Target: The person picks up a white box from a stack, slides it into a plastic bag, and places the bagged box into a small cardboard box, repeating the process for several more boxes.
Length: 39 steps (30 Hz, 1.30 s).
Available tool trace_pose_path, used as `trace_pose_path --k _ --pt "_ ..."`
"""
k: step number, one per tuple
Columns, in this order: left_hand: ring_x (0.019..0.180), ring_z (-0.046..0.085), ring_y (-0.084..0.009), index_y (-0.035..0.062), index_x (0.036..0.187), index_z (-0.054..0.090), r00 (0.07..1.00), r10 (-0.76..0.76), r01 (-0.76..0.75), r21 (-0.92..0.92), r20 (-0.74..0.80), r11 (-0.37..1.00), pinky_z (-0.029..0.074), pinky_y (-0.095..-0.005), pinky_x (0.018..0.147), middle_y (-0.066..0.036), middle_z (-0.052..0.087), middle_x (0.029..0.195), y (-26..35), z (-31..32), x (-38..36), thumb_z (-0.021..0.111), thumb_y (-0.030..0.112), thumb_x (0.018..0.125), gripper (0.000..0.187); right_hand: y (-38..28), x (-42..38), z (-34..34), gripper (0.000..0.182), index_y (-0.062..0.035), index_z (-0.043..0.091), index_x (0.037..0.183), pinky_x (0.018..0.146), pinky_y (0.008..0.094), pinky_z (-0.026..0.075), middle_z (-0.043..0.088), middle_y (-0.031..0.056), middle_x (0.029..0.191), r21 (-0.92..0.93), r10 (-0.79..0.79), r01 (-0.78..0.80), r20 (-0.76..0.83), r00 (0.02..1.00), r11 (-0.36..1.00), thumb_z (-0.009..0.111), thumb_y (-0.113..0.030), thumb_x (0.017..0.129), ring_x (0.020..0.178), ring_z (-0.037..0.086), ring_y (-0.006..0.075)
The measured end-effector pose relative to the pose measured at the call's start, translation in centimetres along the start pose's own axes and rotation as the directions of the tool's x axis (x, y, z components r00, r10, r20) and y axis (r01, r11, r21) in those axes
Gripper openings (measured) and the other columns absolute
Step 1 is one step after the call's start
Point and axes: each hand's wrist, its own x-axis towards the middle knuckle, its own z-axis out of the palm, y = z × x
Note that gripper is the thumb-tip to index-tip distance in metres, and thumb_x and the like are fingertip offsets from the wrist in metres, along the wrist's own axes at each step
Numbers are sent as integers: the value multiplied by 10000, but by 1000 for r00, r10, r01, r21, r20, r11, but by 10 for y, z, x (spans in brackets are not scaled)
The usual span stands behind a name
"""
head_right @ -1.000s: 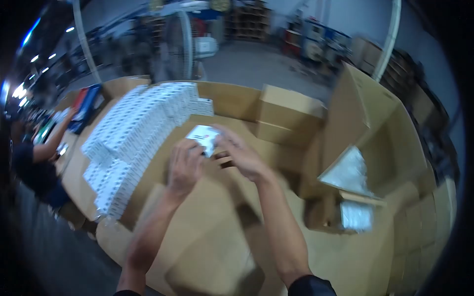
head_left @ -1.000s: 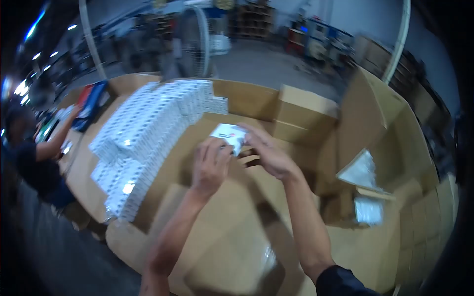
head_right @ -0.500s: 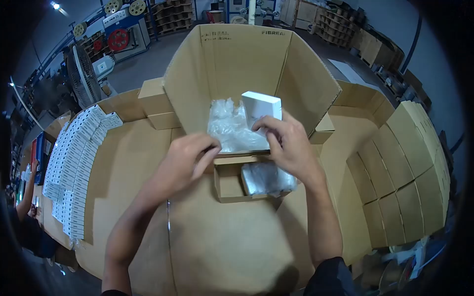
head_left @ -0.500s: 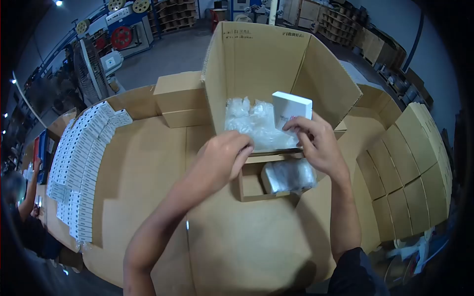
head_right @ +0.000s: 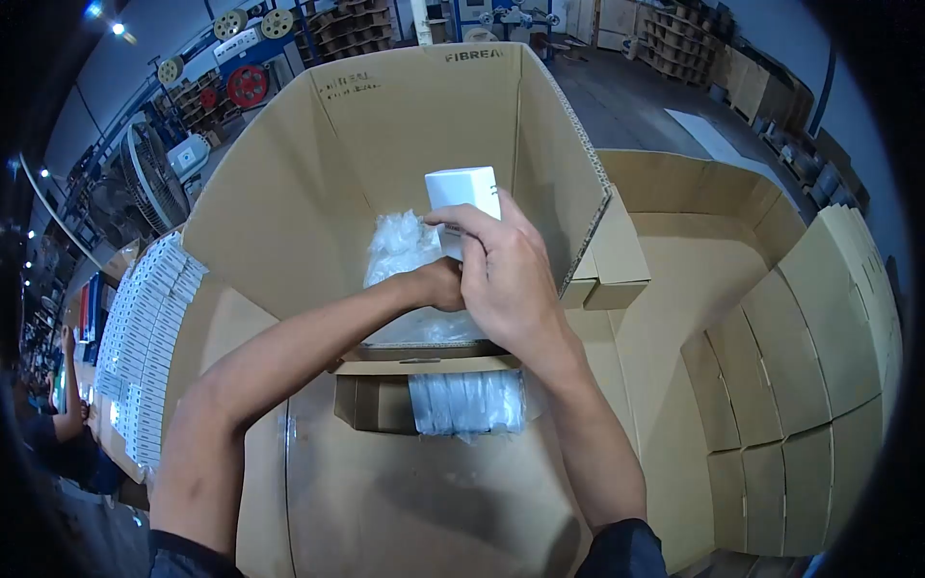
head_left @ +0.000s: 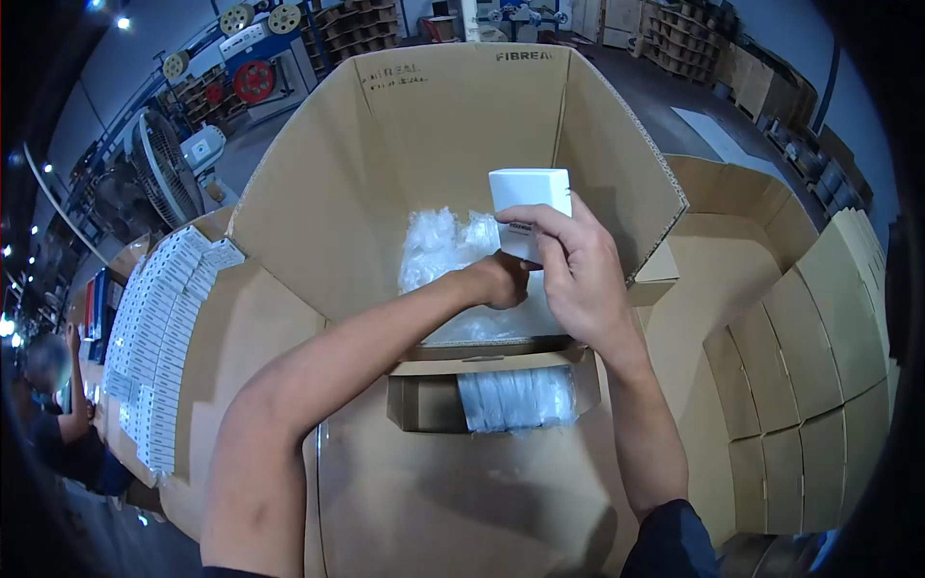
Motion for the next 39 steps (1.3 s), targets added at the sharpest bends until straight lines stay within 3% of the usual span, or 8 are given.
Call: trace_pose_path --k 6,8,14,23,26,31,35,39 --pt "1062 677 -425 15 1174 723 962 -219 217 28 166 976 512 -474 1029 -258 714 1138 26 -43 -25 665 447 886 523 7 -3 -2 342 -25 742 1088 895 451 510 630 218 1074 72 41 -40 -14 999 997 458 40 907 948 664 360" --pt "1087 664 -441 6 1133 735 998 -10 13 58 -63 998 497 -494 1041 -272 712 1135 21 -12 -26 634 379 899 451 0 -1 -5 319 -23 744 1077 886 443 510 629 212 1068 -7 14 -14 -20 1000 1000 470 25 920 933 661 349" --pt "978 699 -448 -12 1010 748 984 -174 173 41 34 984 536 -492 972 -289 724 976 13 -28 -22 534 182 909 306 5 0 -8 275 -41 736 1108 943 390 511 627 159 1174 -72 65 -66 -19 998 995 540 30 928 1068 652 298" --pt "780 583 -118 -25 1001 655 788 -401 196 -427 -467 883 489 -299 747 -52 657 828 86 -115 -142 539 193 1052 252 -17 -3 -7 455 -49 711 1206 993 439 509 599 165 1209 -159 -85 69 -96 992 985 852 -176 792 1149 627 318" --pt "760 627 -204 -24 1052 656 743 -344 33 -481 -575 876 506 -365 752 -129 667 813 120 -106 -193 555 233 1050 276 -41 -11 -4 539 -8 709 1188 972 392 516 596 146 1203 -12 -75 76 64 995 997 915 -250 752 1156 619 283" --pt "804 589 -106 -11 1000 659 565 -429 -108 -579 -705 808 499 -288 753 -33 662 843 162 -92 -262 560 216 1073 258 -101 -70 12 289 39 732 969 791 394 516 633 169 1014 7 28 -30 200 979 1000 766 -241 912 879 648 275" --pt "810 568 -51 33 981 636 414 -651 -496 -757 -637 425 482 -229 743 21 626 855 161 -34 -305 549 318 1091 317 -115 -159 50 262 69 710 968 781 350 490 616 137 982 351 206 -222 83 975 910 673 -189 997 872 611 225" --pt "805 606 -56 27 1053 652 328 -819 -549 -801 -471 241 510 -228 728 -7 676 914 225 30 -331 580 286 1077 270 -127 -239 76 268 91 693 950 833 310 476 605 116 1030 249 352 -345 15 936 905 670 -170 1006 938 579 176"
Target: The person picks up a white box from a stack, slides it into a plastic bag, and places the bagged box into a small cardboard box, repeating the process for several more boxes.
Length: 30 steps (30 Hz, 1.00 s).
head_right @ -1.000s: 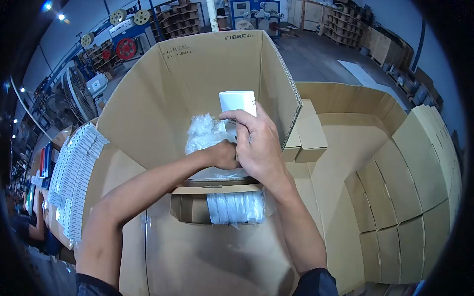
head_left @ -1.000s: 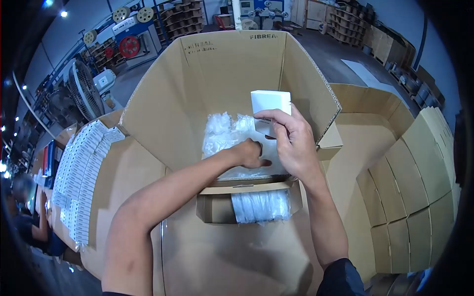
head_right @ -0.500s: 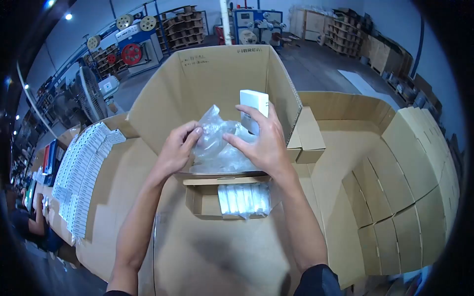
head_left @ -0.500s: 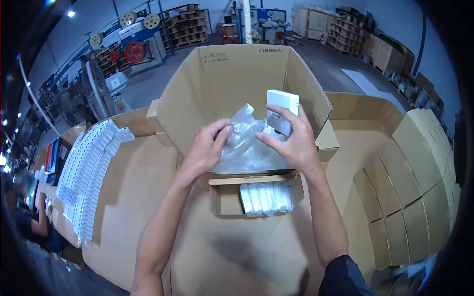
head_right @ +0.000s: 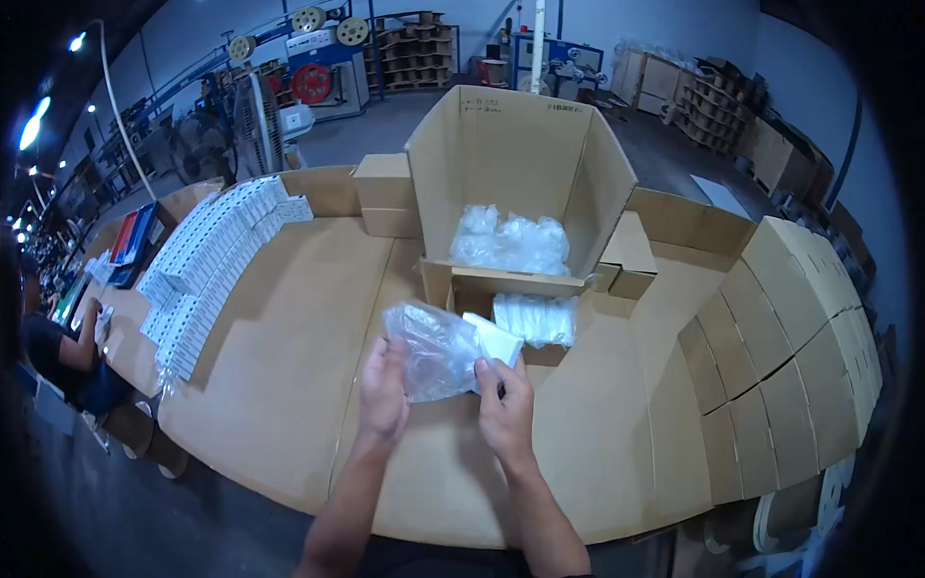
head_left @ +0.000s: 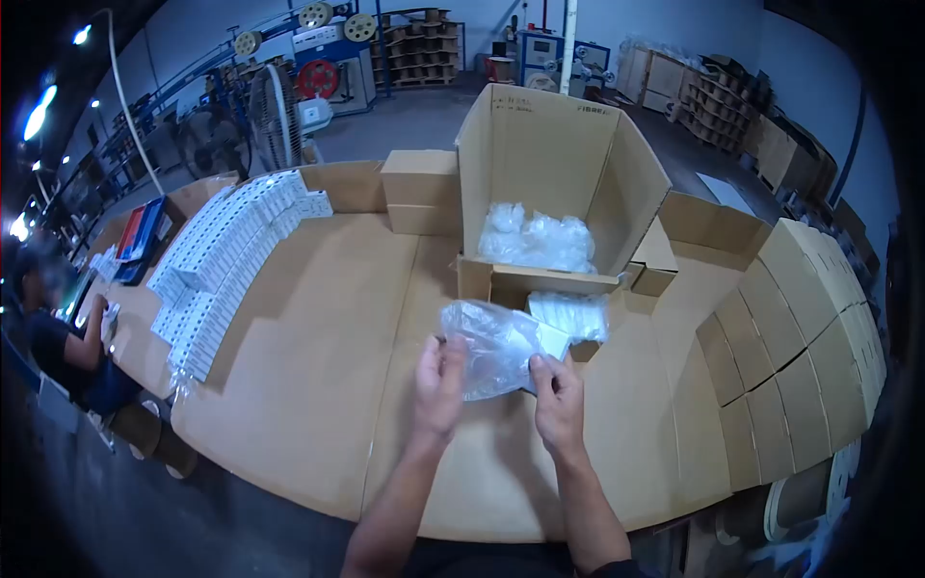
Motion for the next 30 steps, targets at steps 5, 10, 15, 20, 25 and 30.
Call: trace_pose_path --k 5,10,15,20,25,30 --pt "874 633 -83 -5 1118 654 997 43 -59 288 64 956 524 -259 780 -23 696 983 -19 -45 -45 663 180 1028 205 7 -61 9 169 69 713 958 882 297 483 603 100 1103 88 18 -29 120 993 996 728 -100 957 983 597 173" --pt "964 669 -111 2 1138 625 962 -100 -7 390 255 921 544 -276 836 -68 721 1031 13 -60 -55 774 141 942 283 -2 -62 12 214 108 693 966 868 275 489 600 81 1189 262 148 -192 179 973 946 719 -104 970 1000 606 131" --pt "959 678 -135 1 1158 552 956 -100 -12 376 277 926 560 -296 853 -81 696 1036 28 -80 -38 850 34 835 441 32 -69 11 213 65 715 1051 854 272 488 602 78 1159 306 141 -188 168 976 933 680 -139 1002 1013 591 126" --pt "987 662 -126 41 1103 533 902 -207 -72 602 380 795 542 -290 846 -74 680 1041 51 -76 -34 915 94 772 509 2 -52 -4 344 19 725 1109 957 335 492 585 109 1195 213 44 -73 141 989 974 846 -189 862 1154 592 228" --pt "899 608 -100 74 1065 502 810 -340 -115 697 478 708 515 -278 783 -29 651 978 52 -80 -20 973 186 701 605 3 -36 -17 255 14 738 1057 937 338 496 601 132 1185 57 -27 1 461 887 998 833 -107 854 1113 609 226" --pt "869 575 -170 68 1145 564 850 134 -519 767 509 378 499 -315 741 -47 616 949 66 -80 -8 993 217 626 690 20 -64 6 162 38 735 979 880 332 497 623 114 1104 85 44 -72 288 956 994 792 -89 897 1006 622 205"
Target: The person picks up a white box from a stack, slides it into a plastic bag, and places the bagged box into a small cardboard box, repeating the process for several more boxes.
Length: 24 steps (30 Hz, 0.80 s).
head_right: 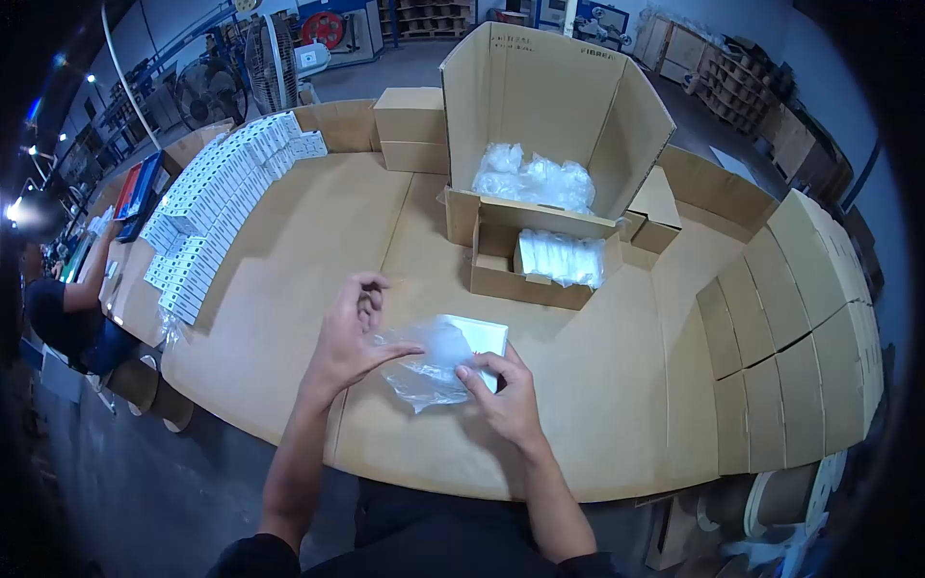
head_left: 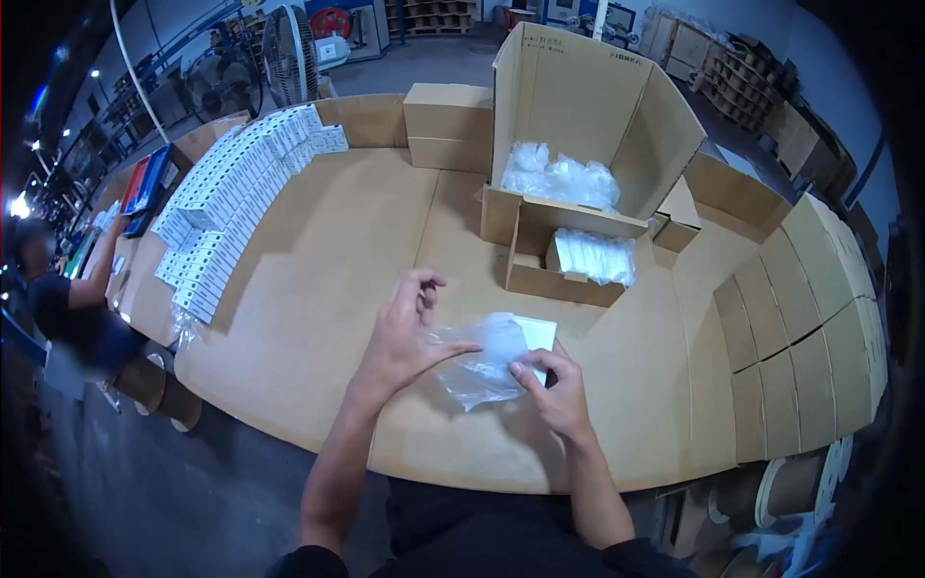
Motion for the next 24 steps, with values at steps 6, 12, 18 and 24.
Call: trace_pose_path --k 6,12,18,24 --pt "977 621 -246 91 982 706 935 329 -259 374 -135 890 477 -379 837 -64 655 1065 24 19 -26 895 168 726 328 6 -16 23 148 46 731 949 755 334 501 608 133 1041 -106 -59 37 -204 977 994 784 -83 900 924 621 219" --pt "923 639 -253 70 935 673 932 337 -292 275 -133 916 486 -374 779 -53 660 954 9 44 -30 862 104 757 261 9 -21 25 132 38 736 958 760 335 503 600 131 1039 -127 -88 61 -219 972 990 777 -74 902 906 623 226" --pt "749 661 -271 47 907 629 956 290 -272 273 -29 923 504 -392 694 -79 649 784 -3 51 -30 798 102 852 186 -8 -27 18 105 45 729 955 777 410 528 607 219 1075 -476 -160 118 -50 986 872 747 -35 888 921 655 359" --pt "503 568 -219 7 989 581 972 -228 235 -178 62 955 459 -362 532 -85 547 586 0 44 -17 431 359 1102 399 -20 -33 12 116 61 710 942 771 449 517 603 245 1034 -420 13 -9 5 1000 908 693 -53 928 889 647 399"
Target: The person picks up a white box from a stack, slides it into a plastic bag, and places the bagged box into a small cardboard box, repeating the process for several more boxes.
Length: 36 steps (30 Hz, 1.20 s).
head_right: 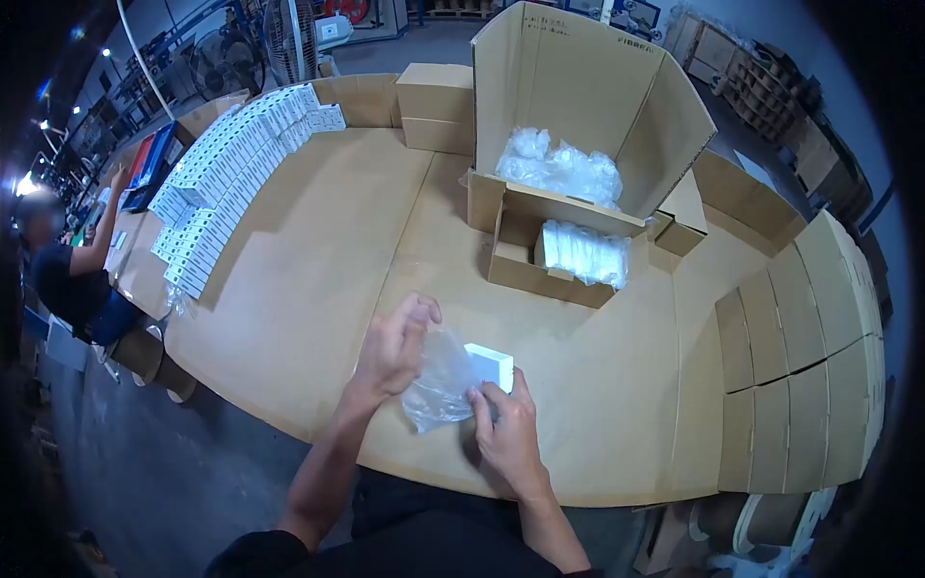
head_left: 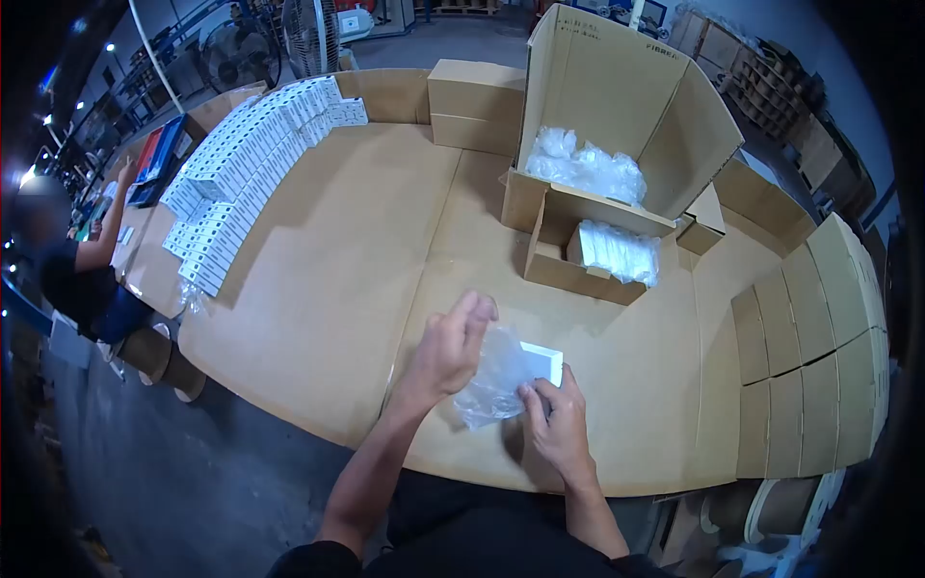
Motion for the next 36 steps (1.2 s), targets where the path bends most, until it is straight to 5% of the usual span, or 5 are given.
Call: trace_pose_path --k 4,8,23,28,36 --pt "886 649 -191 -17 1233 489 901 85 -235 -314 -426 920 516 -330 822 -106 658 894 -25 3 -1 509 472 1066 517 9 2 2 144 60 704 928 721 425 488 580 209 974 93 40 -30 -111 993 995 652 -69 966 810 606 342" --pt "1043 639 -188 -21 1367 436 961 -137 -83 -721 -242 688 481 -327 1016 -93 646 1156 -29 27 -30 838 173 878 662 10 9 0 152 58 700 920 726 422 487 577 200 972 116 -14 40 -213 977 992 654 -78 970 814 602 324" --pt "933 751 -252 -10 1149 640 994 -58 72 -156 97 985 584 -355 838 -147 752 985 -28 18 -55 888 197 790 483 15 43 -66 455 -17 439 1439 954 322 482 611 122 1188 357 -168 335 -425 889 872 599 -38 1013 1069 603 170" --pt "980 752 -308 -16 1179 633 989 -53 62 -65 137 996 591 -391 862 -185 751 1037 -21 15 -55 879 237 801 517 -9 72 -81 300 -38 604 1139 679 225 477 616 118 1046 213 -563 609 -239 791 764 669 115 890 844 572 109" --pt "1020 740 -334 -10 1208 624 985 -85 96 -64 150 993 582 -425 892 -195 746 1074 -25 15 -54 867 261 809 540 -39 89 -60 307 -27 747 991 682 305 483 616 129 971 288 -547 511 58 835 810 580 125 782 815 602 211"
